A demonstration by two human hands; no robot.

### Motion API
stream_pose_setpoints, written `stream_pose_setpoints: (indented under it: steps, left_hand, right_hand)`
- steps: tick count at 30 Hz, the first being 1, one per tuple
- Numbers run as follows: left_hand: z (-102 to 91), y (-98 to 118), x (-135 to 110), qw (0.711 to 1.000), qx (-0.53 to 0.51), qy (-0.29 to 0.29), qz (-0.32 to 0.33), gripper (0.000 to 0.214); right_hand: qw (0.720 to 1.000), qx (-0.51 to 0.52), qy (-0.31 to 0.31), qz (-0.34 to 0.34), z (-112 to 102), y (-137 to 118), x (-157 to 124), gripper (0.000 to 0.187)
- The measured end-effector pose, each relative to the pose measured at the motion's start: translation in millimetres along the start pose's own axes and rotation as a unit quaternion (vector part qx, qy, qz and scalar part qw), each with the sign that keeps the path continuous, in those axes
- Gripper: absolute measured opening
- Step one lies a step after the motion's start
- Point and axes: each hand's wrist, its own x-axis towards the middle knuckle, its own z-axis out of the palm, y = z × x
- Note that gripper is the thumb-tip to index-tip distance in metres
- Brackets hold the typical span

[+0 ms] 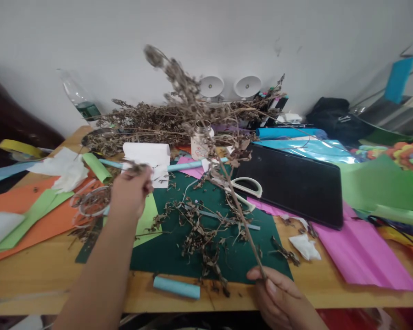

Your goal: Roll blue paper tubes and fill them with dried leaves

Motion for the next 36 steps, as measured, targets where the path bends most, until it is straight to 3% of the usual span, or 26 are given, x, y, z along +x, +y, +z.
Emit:
stream_pose_setpoints:
  steps: [5,8,11,13,19,21,26,30,32,34,36]
  left_hand:
    - [31.5,-2.8,-36.8,0.972,0.151,-0.178,0.02,0.006]
    - [40.2,8.2,-48.7,0.942,0.224,-0.243,0.055,0.026]
    - [35.4,23.5,-47.0,0.875,0.361,-0.299,0.123,0.05]
    - [30.4,31.2,-42.1,0.846,0.409,-0.304,0.155,0.051]
    - [31.7,29.8,-35.6,0.825,0.503,-0.222,0.13,0.012]
    - [34.6,25.3,-36.9,0.817,0.507,-0.231,0.148,0.007]
    - [33.8,16.8,-36.6,0.826,0.413,-0.325,0.203,0.018]
    - [27.1,16.4,-34.6,0.867,0.306,-0.344,0.191,0.025]
    - [28.6,17.9,-37.9,0.91,0.218,-0.324,0.136,0.022]
    - [37.0,19.2,-45.1,0.949,0.081,-0.301,0.038,0.02]
    - [50.8,19.8,-54.1,0.955,-0.089,-0.278,-0.046,0.023]
  right_hand:
    - [0.999,-0.01,0.041,-0.009,-9.8,-7.3,-12.4,0.033]
    - [0.999,-0.02,0.041,-0.003,-14.0,-8.4,-18.8,0.034]
    - [0.999,-0.022,0.028,-0.009,-15.3,-5.4,-21.5,0.034]
    - [1.0,-0.021,0.017,-0.014,-15.2,-2.6,-21.6,0.035]
    - [1.0,-0.02,0.009,-0.014,-12.7,1.4,-20.8,0.034]
    - [1.0,-0.019,0.01,-0.015,-11.9,1.8,-20.6,0.034]
    - [1.0,-0.014,0.015,-0.012,-12.7,2.6,-18.6,0.034]
    - [1.0,-0.013,0.014,-0.006,-13.3,2.2,-16.9,0.034]
    - [1.0,-0.017,0.017,-0.005,-12.2,2.3,-16.6,0.035]
    - [0.999,-0.031,0.023,-0.003,-10.0,3.2,-16.7,0.036]
    - [0.998,-0.059,0.028,-0.005,-7.0,4.6,-16.9,0.038]
